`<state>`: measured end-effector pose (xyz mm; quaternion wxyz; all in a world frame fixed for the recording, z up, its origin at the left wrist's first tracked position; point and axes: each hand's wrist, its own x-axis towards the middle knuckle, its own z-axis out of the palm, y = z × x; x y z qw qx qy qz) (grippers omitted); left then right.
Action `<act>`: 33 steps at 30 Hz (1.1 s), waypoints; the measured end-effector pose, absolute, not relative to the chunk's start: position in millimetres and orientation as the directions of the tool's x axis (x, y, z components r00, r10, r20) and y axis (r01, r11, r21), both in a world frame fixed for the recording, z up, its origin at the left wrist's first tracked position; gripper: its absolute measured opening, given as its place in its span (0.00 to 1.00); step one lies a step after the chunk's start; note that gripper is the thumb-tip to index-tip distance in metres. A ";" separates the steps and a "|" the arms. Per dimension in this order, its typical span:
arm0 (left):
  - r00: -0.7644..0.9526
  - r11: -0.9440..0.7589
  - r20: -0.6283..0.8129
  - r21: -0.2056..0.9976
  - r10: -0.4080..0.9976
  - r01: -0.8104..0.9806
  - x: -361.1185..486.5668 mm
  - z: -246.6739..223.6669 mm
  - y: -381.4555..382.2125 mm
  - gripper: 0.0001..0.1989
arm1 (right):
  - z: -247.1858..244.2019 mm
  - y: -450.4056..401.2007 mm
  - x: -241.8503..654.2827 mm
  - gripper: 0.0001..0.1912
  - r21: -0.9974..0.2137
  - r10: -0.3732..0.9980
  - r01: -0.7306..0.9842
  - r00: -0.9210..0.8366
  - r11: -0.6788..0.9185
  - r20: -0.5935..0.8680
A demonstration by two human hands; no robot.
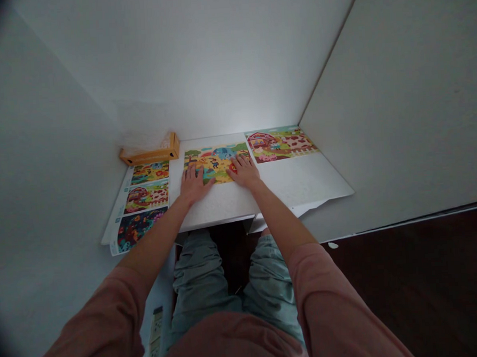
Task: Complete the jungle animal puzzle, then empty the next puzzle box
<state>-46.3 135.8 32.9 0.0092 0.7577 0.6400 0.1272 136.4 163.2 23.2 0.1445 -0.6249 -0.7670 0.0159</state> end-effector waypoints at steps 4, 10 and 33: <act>0.139 -0.173 0.183 0.189 0.973 0.967 -43.6 36.0 146.9 0.27 | 20.5 178.8 137.2 0.26 -0.185 0.956 0.955 -0.186 0.230 0.228; 0.163 -0.205 0.206 0.201 0.965 0.958 -42.6 39.8 144.5 0.25 | 26.0 177.8 135.4 0.25 -0.178 0.957 0.961 -0.166 0.211 0.236; 0.154 -0.214 0.242 0.243 0.958 0.946 -51.4 47.3 90.3 0.23 | 46.3 71.5 165.7 0.23 -0.076 0.974 0.989 -0.108 0.125 0.201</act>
